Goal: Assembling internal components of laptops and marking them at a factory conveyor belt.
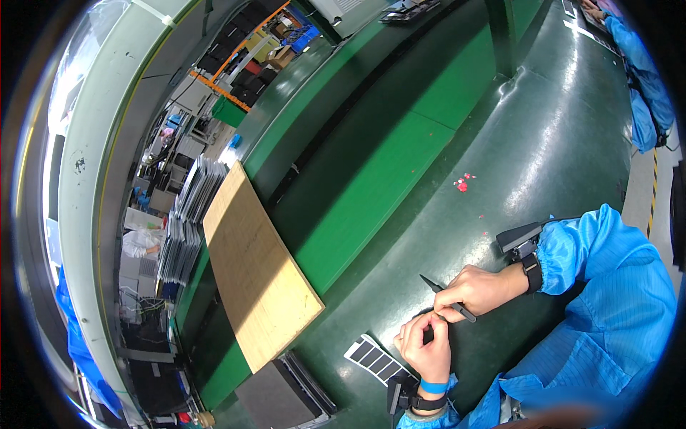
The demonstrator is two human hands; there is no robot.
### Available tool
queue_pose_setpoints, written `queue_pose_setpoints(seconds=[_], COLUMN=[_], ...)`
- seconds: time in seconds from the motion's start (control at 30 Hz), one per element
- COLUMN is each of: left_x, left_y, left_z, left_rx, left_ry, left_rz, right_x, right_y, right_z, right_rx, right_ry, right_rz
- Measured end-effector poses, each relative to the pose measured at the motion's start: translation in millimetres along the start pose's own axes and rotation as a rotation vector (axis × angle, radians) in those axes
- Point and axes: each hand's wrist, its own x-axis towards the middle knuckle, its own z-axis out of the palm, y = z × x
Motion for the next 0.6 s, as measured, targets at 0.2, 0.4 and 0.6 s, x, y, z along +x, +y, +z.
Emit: queue_pose_setpoints(seconds=[0.2,0.4,0.6], left_x=[-2.1,-1.5,-0.5], left_y=[-2.9,-0.8,0.1], left_z=[0.2,-0.4,-0.6], left_rx=[-0.072,-0.079,-0.025], left_ry=[-0.031,-0.022,-0.034], left_rz=[-0.075,-0.087,-0.054], right_x=[-2.0,1.6,-0.8], right_y=[2.0,-4.0,5.0], right_z=[-1.1,-5.9,-2.5], right_rx=[0.022,0.107,-0.051], right_ry=[-0.040,-0.044,-0.015], right_rz=[0.034,0.130,-0.034])
